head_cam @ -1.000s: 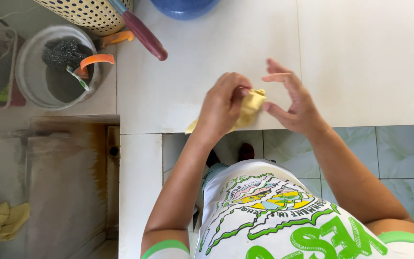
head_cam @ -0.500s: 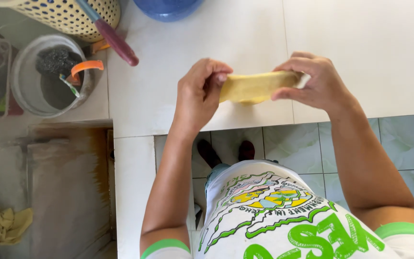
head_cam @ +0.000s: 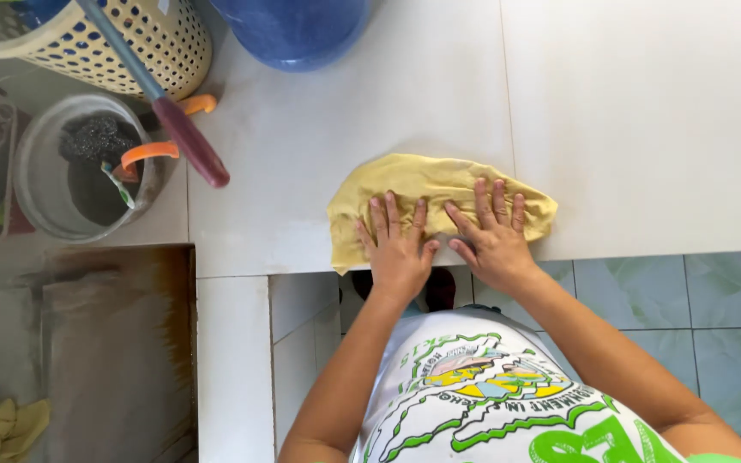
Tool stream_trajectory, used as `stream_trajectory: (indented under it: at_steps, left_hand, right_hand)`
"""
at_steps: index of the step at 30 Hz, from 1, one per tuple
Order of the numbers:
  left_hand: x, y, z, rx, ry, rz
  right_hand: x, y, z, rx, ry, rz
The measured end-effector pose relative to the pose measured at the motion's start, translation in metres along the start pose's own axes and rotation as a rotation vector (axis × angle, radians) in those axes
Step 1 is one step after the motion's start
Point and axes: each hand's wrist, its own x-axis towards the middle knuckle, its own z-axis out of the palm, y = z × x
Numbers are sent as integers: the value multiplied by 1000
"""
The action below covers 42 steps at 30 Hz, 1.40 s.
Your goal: Clean the countertop surface using a yellow cloth.
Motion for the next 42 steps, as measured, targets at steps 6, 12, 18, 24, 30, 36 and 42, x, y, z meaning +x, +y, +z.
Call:
stream_trajectory:
  at_steps: [6, 12, 18, 24, 30, 36, 42]
  left_hand:
    - [54, -17, 28, -25, -39, 24]
    - [207, -58, 79, -49, -7, 248]
    - [351, -87, 115, 6, 4, 299]
    - [440, -85, 102, 17, 1, 251]
    - [437, -102, 111, -54, -42, 293]
    - [355, -125, 95, -46, -16, 370]
    - [217, -99, 33, -50, 5, 387]
  right_hand:
    - [38, 22, 16, 14, -43, 8]
    - [153, 78, 47, 35, 4, -2]
    - [278, 142, 59, 19, 65, 17]
    - [362, 174, 61, 50, 50, 152]
    - [349, 170, 74, 63, 92, 191]
    - [286, 128, 68, 31, 180, 31]
    - [166, 47, 37, 103, 185, -47]
